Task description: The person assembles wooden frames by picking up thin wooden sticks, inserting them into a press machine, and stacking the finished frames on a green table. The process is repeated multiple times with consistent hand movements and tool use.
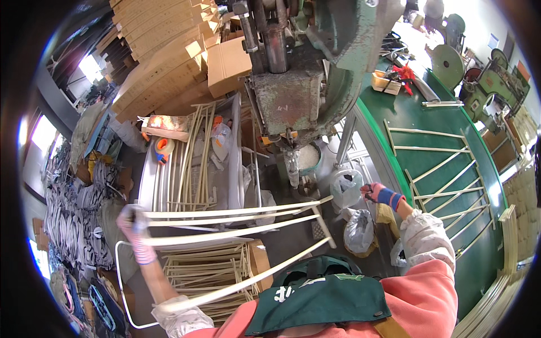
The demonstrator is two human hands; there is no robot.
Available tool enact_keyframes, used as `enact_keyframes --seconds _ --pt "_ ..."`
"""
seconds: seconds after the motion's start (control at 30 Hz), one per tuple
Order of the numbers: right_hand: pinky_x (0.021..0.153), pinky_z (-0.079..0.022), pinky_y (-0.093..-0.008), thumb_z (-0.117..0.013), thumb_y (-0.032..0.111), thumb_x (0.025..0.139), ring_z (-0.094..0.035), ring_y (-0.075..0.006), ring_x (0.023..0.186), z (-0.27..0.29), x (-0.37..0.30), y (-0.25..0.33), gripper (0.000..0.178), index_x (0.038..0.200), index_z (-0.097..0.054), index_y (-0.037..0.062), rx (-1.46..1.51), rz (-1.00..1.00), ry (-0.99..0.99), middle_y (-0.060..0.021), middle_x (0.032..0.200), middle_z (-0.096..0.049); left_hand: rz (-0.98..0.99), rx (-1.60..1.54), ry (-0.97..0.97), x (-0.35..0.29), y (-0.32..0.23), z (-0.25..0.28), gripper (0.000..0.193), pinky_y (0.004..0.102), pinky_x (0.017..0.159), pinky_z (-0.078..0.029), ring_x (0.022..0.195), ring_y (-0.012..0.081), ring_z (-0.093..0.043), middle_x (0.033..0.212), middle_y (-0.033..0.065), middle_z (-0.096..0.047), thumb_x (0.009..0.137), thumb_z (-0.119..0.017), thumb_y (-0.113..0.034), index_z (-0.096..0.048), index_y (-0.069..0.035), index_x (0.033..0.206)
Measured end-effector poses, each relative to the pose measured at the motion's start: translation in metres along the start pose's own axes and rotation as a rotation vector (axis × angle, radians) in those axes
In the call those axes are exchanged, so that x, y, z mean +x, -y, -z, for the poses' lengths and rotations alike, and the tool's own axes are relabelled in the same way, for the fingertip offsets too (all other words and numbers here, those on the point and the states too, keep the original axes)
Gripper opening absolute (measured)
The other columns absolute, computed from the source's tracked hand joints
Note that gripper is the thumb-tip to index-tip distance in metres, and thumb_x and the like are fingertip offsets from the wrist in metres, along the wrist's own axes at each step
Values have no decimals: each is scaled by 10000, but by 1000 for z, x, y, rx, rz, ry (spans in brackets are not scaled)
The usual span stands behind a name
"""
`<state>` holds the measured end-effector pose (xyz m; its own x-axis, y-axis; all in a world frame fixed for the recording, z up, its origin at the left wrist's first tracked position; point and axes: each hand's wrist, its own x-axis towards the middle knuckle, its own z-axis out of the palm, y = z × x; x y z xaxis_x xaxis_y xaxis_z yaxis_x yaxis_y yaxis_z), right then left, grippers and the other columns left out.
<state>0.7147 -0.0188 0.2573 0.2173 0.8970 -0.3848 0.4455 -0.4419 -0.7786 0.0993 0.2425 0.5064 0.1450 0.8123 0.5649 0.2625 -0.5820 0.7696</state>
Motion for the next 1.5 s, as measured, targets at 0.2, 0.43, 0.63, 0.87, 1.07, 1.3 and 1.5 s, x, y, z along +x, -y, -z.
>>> enact_keyframes --seconds 0.2,0.43,0.63,0.87,1.07,1.3,1.5 --pt "604 -457 -233 -528 309 888 -573 -117 700 -39 1 -11 436 1169 -531 -24 1286 443 114 -37 817 -619 319 -584 -244 -51 90 84 332 194 367 -265 407 46 -334 520 -43 -383 864 -592 -392 -460 -137 698" --pt "478 -363 -172 -591 250 884 -442 -8 541 22 -118 117 324 1119 -614 29 852 520 -242 64 657 -547 786 51 465 -261 133 -45 363 367 689 -439 746 211 -520 808 75 -555 865 -534 -420 -590 -69 943" --pt "572 -449 -228 -693 160 800 -542 -38 651 -11 -132 188 282 1048 -655 32 196 586 -67 -26 754 -659 124 176 759 -256 -18 -158 430 361 715 -488 795 230 -610 849 155 -625 919 -466 -412 -602 -11 989" --pt "531 -479 -280 -581 130 780 -586 -167 522 -19 -84 197 296 1038 -686 231 -428 394 -40 -84 634 -635 612 -561 1176 -199 -144 -295 344 249 619 -446 683 92 -550 750 15 -603 852 -621 -314 -645 -7 1006" --pt "555 -467 -179 -702 56 762 -596 -53 640 11 -46 191 159 918 -695 21 434 -5 -45 -22 740 -677 806 -885 383 -157 -53 -313 218 243 475 -415 538 130 -527 667 66 -559 869 -486 -141 -619 28 833" --pt "498 -380 -182 -600 90 856 -483 -40 566 -27 -19 185 210 1042 -661 16 625 186 -159 21 681 -578 961 -792 227 -92 -28 -381 288 241 388 -261 384 52 -395 466 -18 -493 775 -732 -207 -572 -65 582" --pt "482 -350 -175 -564 80 865 -463 -43 564 -42 -12 196 265 1112 -616 2 758 174 -169 21 698 -556 892 -745 216 -69 -25 -380 241 238 414 -286 412 53 -415 481 -15 -507 786 -702 -139 -600 -52 585"
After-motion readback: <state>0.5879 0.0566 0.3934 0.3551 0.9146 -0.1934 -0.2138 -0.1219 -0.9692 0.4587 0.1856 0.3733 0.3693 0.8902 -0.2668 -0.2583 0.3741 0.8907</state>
